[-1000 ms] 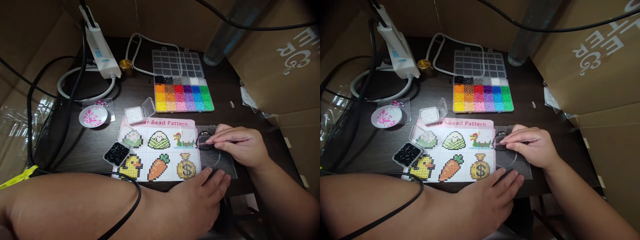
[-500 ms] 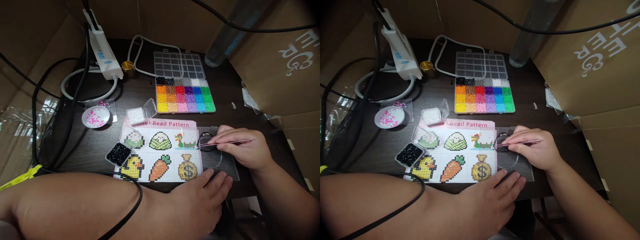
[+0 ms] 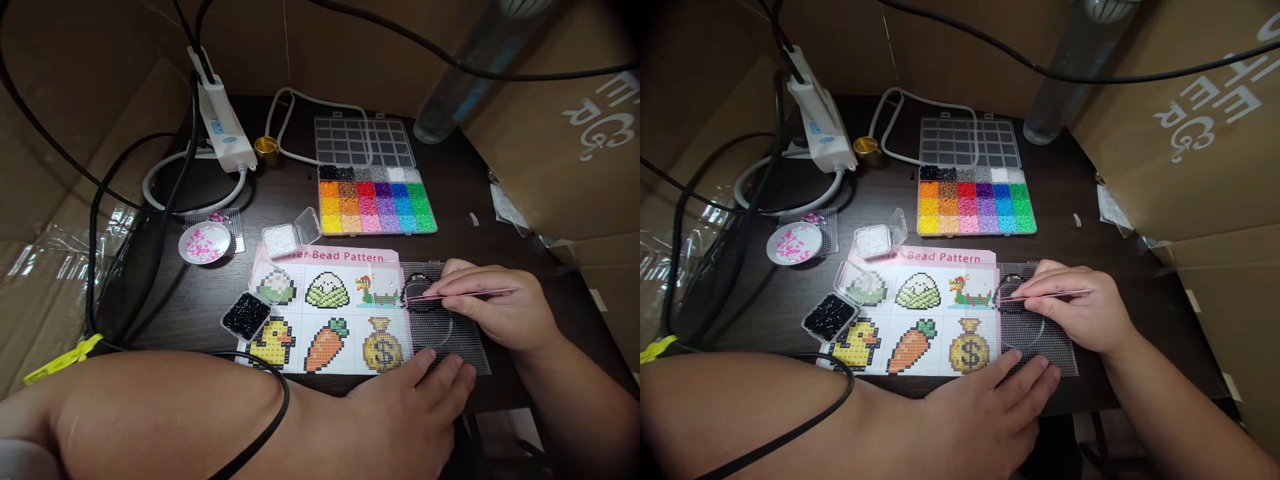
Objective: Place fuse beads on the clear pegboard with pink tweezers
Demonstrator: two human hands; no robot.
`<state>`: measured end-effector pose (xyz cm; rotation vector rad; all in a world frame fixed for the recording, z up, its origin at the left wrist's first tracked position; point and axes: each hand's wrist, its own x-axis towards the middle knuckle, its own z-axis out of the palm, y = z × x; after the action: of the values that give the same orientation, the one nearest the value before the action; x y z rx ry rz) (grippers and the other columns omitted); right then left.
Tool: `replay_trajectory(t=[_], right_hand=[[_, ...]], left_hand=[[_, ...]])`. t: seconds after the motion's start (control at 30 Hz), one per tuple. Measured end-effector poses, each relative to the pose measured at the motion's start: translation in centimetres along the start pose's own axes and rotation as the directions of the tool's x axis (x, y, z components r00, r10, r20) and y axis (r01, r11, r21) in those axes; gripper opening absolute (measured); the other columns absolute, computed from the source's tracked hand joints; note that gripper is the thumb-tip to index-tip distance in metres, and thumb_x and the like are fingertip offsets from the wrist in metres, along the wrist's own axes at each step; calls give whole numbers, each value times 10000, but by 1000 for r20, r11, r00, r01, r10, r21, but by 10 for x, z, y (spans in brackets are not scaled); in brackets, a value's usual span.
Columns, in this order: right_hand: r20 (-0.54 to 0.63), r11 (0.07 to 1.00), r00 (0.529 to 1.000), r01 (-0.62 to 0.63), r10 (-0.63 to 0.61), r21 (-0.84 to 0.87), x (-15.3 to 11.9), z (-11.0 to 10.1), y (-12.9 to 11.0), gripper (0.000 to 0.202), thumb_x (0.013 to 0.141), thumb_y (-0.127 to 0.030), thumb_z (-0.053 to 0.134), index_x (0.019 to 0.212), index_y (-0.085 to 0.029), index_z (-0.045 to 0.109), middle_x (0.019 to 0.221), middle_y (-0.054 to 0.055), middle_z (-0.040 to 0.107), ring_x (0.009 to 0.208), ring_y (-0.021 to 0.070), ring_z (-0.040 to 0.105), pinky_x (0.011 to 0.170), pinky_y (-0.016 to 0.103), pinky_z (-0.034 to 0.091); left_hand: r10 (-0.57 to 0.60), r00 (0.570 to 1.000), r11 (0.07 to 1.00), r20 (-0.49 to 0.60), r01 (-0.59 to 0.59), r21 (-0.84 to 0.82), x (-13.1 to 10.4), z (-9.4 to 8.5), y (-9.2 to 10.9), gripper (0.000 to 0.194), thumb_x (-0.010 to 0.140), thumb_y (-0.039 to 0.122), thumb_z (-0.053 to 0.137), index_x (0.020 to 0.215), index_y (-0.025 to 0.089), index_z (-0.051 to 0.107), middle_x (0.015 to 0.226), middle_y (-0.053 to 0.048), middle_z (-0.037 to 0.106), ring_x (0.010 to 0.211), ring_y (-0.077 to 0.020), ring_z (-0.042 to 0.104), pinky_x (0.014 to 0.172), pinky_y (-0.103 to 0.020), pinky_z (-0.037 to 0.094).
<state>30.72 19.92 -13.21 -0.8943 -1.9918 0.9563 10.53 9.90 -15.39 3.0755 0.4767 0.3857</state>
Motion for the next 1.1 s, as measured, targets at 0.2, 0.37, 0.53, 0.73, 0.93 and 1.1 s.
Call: replay_trajectory(t=[0.2, 0.37, 0.53, 0.73, 0.93, 1.1], right_hand=[[-14, 1000, 1000, -9, 9, 12, 0, 1, 0, 280, 786, -76, 727, 941, -302, 787, 861, 7, 787, 751, 186, 701, 670, 337, 561], [-4, 1000, 1000, -19, 19, 8, 0, 1, -1, 291, 787, -72, 723, 945, -307, 786, 859, 5, 786, 755, 192, 700, 669, 347, 560], [-20, 1000, 999, -26, 26, 16, 0, 1, -1, 271, 790, -84, 722, 935, -304, 789, 851, 10, 785, 735, 196, 693, 648, 353, 552], [-29, 999, 999, -26, 27, 32, 1, 1, 0, 280, 785, -68, 721, 935, -294, 789, 858, 19, 785, 737, 197, 690, 652, 358, 545], [-37, 998, 998, -55, 56, 23, 1, 1, -2, 219, 788, -105, 733, 893, -287, 793, 836, 26, 784, 730, 197, 691, 648, 357, 552], [-36, 998, 998, -59, 59, 15, 2, 2, -2, 203, 789, -127, 739, 888, -295, 795, 832, 22, 784, 723, 194, 692, 634, 349, 555]], left_hand=[[-5, 1000, 1000, -4, 5, -7, -1, -1, 0, 402, 918, 370, 452, 1236, 287, 684, 1514, -121, 465, 1409, -301, 427, 1131, -477, 247], [-6, 1000, 1000, 4, 7, -8, -1, -1, 0, 394, 910, 385, 456, 1215, 312, 695, 1514, -109, 467, 1415, -299, 420, 1138, -483, 253], [1, 1000, 1000, 14, -1, -10, -2, -3, -1, 376, 910, 376, 473, 1198, 309, 705, 1511, -109, 471, 1410, -304, 425, 1137, -478, 257], [-11, 999, 999, -30, 10, -40, -2, 0, 0, 375, 896, 370, 498, 1190, 280, 711, 1507, -133, 470, 1406, -313, 425, 1142, -481, 230], [-12, 1000, 1000, -6, 11, -28, -1, -3, -2, 372, 898, 378, 507, 1201, 289, 705, 1507, -109, 477, 1400, -296, 437, 1137, -466, 259], [-15, 1000, 999, -23, 13, -50, -2, -3, -3, 367, 911, 351, 489, 1191, 268, 711, 1510, -132, 466, 1399, -306, 435, 1142, -478, 231]])
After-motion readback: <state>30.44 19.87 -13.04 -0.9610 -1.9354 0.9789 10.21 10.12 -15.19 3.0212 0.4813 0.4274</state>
